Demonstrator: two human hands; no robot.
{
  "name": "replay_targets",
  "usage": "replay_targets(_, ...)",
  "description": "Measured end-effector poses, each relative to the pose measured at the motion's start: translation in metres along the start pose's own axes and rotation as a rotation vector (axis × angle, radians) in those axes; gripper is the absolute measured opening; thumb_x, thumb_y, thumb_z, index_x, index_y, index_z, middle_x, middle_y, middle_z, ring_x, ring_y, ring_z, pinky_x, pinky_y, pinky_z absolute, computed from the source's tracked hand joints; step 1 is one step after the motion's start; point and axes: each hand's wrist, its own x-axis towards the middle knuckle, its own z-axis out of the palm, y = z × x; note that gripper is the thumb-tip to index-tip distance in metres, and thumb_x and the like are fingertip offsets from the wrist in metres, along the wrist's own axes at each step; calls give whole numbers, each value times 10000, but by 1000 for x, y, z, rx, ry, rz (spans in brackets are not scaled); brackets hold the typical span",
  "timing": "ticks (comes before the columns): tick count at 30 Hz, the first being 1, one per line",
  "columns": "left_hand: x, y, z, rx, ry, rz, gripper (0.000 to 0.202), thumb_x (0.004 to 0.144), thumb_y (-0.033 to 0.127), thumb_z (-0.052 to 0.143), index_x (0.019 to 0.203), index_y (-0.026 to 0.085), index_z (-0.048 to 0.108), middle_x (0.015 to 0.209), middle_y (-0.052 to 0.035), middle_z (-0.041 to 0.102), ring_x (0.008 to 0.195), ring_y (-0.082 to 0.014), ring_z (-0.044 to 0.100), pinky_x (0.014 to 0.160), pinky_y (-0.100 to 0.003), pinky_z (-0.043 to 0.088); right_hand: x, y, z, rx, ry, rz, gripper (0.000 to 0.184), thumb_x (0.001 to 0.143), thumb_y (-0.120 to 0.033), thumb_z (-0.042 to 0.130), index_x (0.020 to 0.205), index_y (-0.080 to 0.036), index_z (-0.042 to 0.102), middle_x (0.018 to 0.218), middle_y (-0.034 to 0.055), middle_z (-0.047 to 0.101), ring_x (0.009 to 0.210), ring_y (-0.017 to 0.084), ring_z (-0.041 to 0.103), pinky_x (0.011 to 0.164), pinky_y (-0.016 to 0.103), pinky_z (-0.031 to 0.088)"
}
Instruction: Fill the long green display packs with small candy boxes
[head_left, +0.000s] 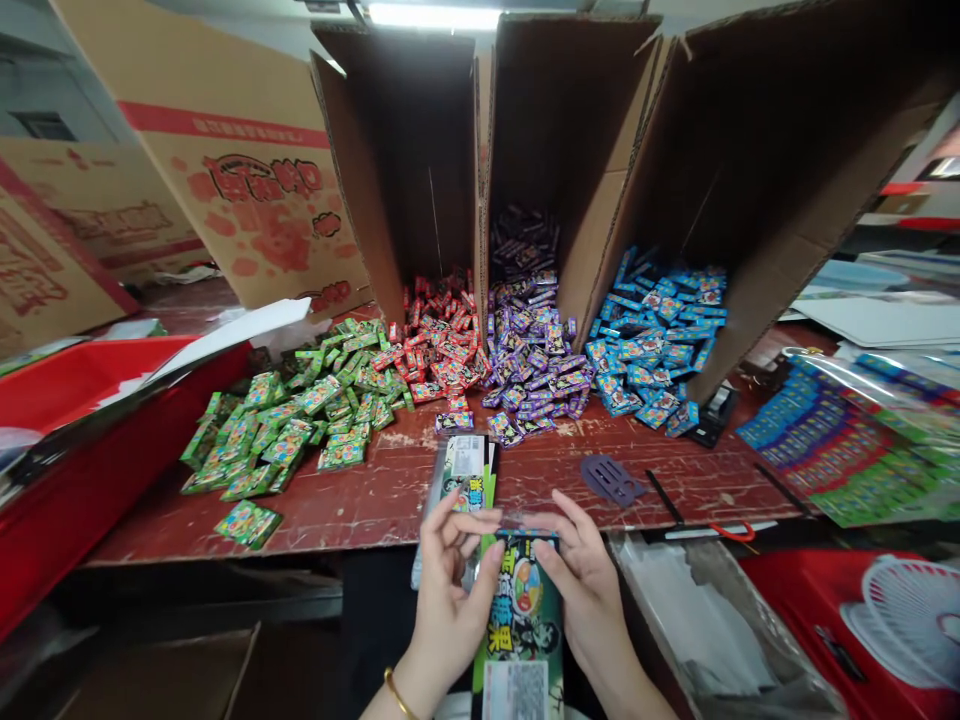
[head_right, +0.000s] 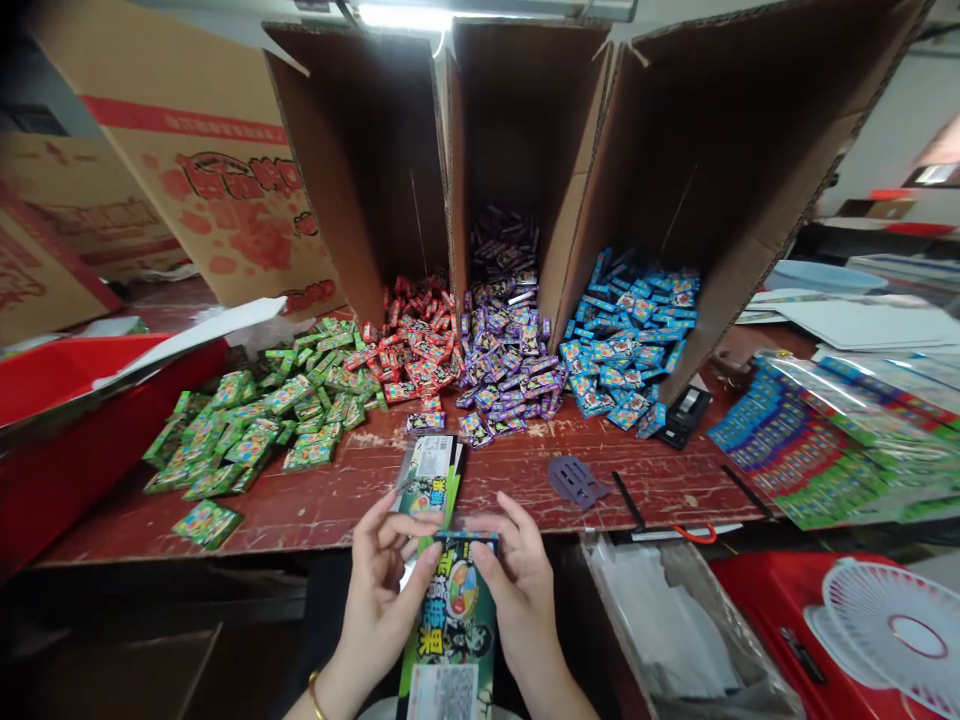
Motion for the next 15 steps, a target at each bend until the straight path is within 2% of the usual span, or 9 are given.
replay_targets(2, 4, 1, 3, -50, 5, 43, 515, 852, 147, 530, 1260, 301, 255, 877, 3, 526, 974, -179, 565, 924, -393, 420, 4, 0, 0, -36, 3, -74, 478, 782, -303, 654, 1197, -271, 419, 904, 32, 635, 856, 198, 602, 761, 329, 493)
replay_targets(5, 8, 5, 6, -92, 37, 8, 653, 811, 139, 588, 1295, 358, 208, 1057, -15, 460, 878, -143, 590, 848, -346, 467, 8, -1, -2, -122, -16, -169, 138, 755, -278, 682, 845, -222, 594, 836, 25, 622, 826, 182, 589, 753, 296, 472)
replay_targets(7, 10, 12, 7, -113, 21, -53, 739, 781, 153, 627, 1322, 367, 171, 1142, -41, 445, 849, -136, 597, 804, -327, 487, 8, -6, -3, -160, -26, -192, 143, 729, -277, 705, 688, -201, 591, 835, 33, 621, 822, 186, 587, 731, 289, 472)
replay_targets(11, 10, 27, 7, -83, -30, -113, 693, 808, 192, 603, 1339, 301, 172, 963, -34, 606, 853, -156, 605, 802, -320, 476, 5, -25, -4, -243, -85, -72, 114, 749, -312, 686, 773, -205, 656, 863, 59, 674, 847, 208, 607, 757, 315, 485)
replay_targets(15, 10, 36, 6, 3, -70, -175, 622, 842, 235, 565, 1340, 277, 194, 908, -24, 659, 870, -161, 614, 843, -322, 450, 5, -43, -5, -336, -182, 50, 199, 755, -365, 673, 865, -200, 689, 872, 64, 697, 808, 209, 627, 726, 300, 493)
